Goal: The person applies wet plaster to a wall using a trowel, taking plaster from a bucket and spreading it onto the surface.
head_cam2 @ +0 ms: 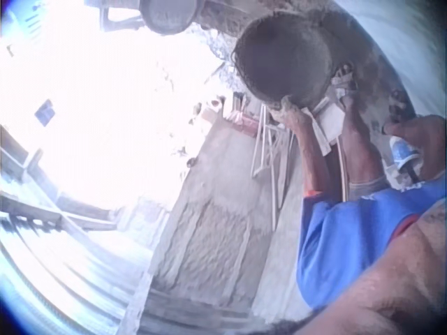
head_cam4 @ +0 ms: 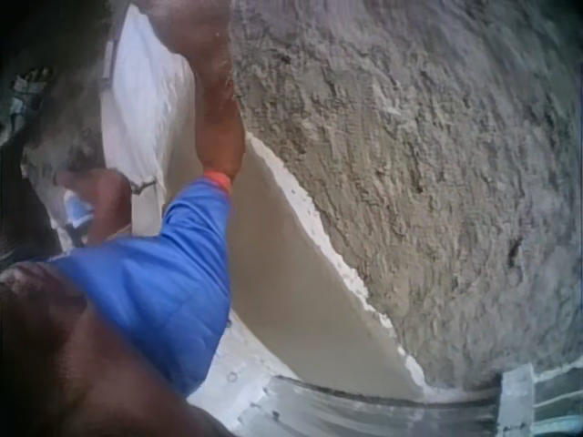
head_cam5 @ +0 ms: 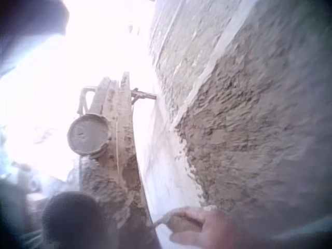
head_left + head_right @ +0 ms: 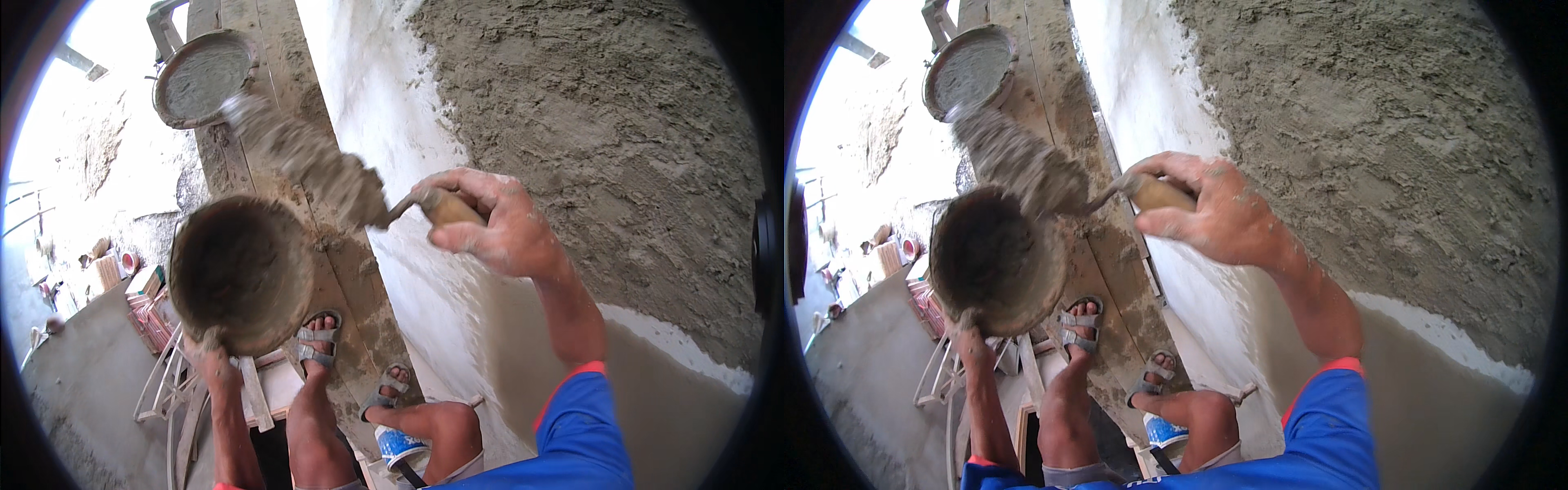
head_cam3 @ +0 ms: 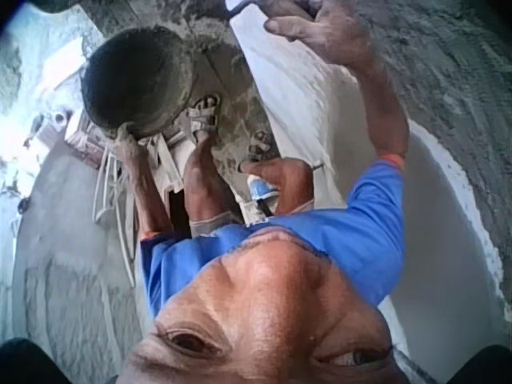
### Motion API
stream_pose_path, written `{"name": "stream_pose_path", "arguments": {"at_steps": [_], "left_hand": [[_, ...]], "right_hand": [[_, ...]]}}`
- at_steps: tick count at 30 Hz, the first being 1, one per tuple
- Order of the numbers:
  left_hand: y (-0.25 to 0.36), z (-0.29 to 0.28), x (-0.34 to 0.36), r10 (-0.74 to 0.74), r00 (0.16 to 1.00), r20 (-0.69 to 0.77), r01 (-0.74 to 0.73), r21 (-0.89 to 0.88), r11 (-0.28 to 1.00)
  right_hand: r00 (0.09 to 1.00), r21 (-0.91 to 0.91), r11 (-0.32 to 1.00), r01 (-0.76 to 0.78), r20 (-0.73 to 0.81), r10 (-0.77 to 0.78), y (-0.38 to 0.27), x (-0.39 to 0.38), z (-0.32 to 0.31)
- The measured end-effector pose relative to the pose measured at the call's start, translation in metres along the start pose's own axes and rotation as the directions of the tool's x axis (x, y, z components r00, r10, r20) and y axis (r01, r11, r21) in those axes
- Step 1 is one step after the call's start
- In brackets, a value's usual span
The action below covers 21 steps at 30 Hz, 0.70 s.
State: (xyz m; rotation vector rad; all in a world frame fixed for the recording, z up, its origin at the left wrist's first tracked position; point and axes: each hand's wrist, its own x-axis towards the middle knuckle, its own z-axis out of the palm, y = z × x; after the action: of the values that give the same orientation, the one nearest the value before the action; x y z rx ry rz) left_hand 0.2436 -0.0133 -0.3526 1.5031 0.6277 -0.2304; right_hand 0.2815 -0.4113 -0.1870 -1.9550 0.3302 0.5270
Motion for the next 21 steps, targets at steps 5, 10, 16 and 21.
{"name": "stream_pose_path", "arguments": {"at_steps": [5, 10, 16, 21], "left_hand": [[-0.034, -0.035, 0.001, -0.019, 1.000, -0.020, 0.018, -0.040, 0.999], [-0.022, -0.064, -0.022, -0.070, 0.997, -0.043, 0.070, 0.001, 0.998], [-0.003, -0.050, -0.055, -0.087, 0.996, -0.002, 0.087, 0.065, 0.994], [0.022, -0.015, -0.062, -0.224, 0.975, 0.000, 0.224, -0.017, 0.974]], "right_hand": [[0.782, 0.005, 0.930, -0.367, -0.539, 0.312, 0.121, 0.045, -0.080], [0.439, -0.337, 0.868, -0.366, -0.885, -0.158, 0.043, -0.042, -0.148], [0.737, -0.093, 0.878, -0.470, -0.588, 0.333, 0.086, -0.038, -0.046], [0.770, -0.377, 0.761, -0.528, -0.592, 0.240, 0.270, 0.036, -0.017]]}}
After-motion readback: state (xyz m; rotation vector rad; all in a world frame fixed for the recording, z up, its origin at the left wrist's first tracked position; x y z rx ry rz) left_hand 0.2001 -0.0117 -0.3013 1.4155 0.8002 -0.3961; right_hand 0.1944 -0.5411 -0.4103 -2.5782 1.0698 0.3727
